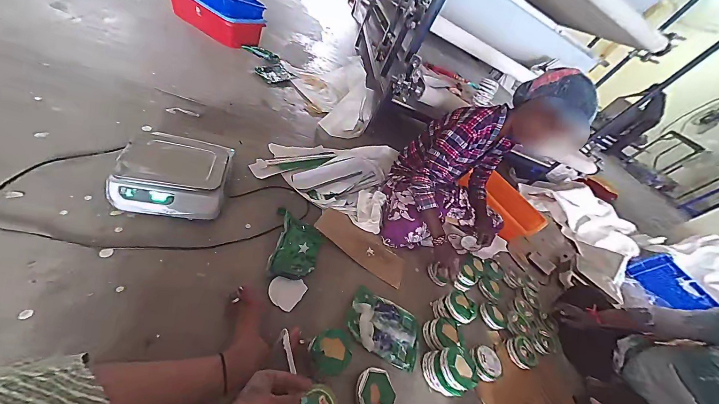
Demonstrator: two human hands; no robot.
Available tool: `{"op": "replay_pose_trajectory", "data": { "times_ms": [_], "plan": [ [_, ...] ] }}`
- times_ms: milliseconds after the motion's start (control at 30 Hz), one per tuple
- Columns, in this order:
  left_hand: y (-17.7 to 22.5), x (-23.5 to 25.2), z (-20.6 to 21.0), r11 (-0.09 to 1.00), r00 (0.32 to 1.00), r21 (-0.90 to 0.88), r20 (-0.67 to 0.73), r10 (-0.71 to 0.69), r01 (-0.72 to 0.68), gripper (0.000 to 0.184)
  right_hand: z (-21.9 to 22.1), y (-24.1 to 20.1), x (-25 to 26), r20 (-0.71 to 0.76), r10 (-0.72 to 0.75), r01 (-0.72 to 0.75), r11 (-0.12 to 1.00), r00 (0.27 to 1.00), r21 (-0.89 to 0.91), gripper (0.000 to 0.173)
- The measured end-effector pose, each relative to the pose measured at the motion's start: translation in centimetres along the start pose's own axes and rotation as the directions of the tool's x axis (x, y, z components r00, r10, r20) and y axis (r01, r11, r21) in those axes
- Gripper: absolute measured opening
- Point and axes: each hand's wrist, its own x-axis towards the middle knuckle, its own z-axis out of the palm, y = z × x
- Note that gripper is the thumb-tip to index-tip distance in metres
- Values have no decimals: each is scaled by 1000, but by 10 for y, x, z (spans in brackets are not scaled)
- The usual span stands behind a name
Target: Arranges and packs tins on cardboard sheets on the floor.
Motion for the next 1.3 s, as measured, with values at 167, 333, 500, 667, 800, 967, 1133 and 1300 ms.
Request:
{"op": "replay_pose_trajectory", "data": {
  "times_ms": [167, 333, 500, 667, 800, 967, 1133, 1300],
  "plan": [
    [7, 6, 10, 996, 998, -70, -34, 58, -60, 29, -11, 13, 41, 375, 612, -698, 456, 696, 552, 74],
    [5, 54, 19, 975, 969, 139, -151, 193, -173, 29, 9, 60, 89, 419, 720, -831, 442, 553, 338, 73],
    [-11, 119, 12, 921, 954, 389, -266, 138, -25, 38, 47, 116, 111, 338, 821, -887, 421, 461, 187, 77],
    [-28, 128, 16, 841, 916, 528, -269, 299, -119, 38, 65, 139, 105, 276, 844, -887, 422, 460, 188, 73],
    [-37, 131, 16, 735, 910, 669, -230, 344, -108, 36, 63, 140, 105, 277, 851, -895, 423, 445, 141, 73],
    [-39, 131, 28, 252, 811, 899, 165, 562, -357, 47, 60, 137, 110, 311, 842, -891, 453, 441, 40, 72],
    [-30, 141, 40, 140, 938, 927, 345, 45, -348, 61, 61, 136, 111, 330, 846, -901, 433, 419, 32, 70],
    [-62, 140, 45, -5, 934, 952, 302, 190, -307, 73, 62, 130, 112, 337, 859, -918, 396, 384, 36, 71]
  ]
}}
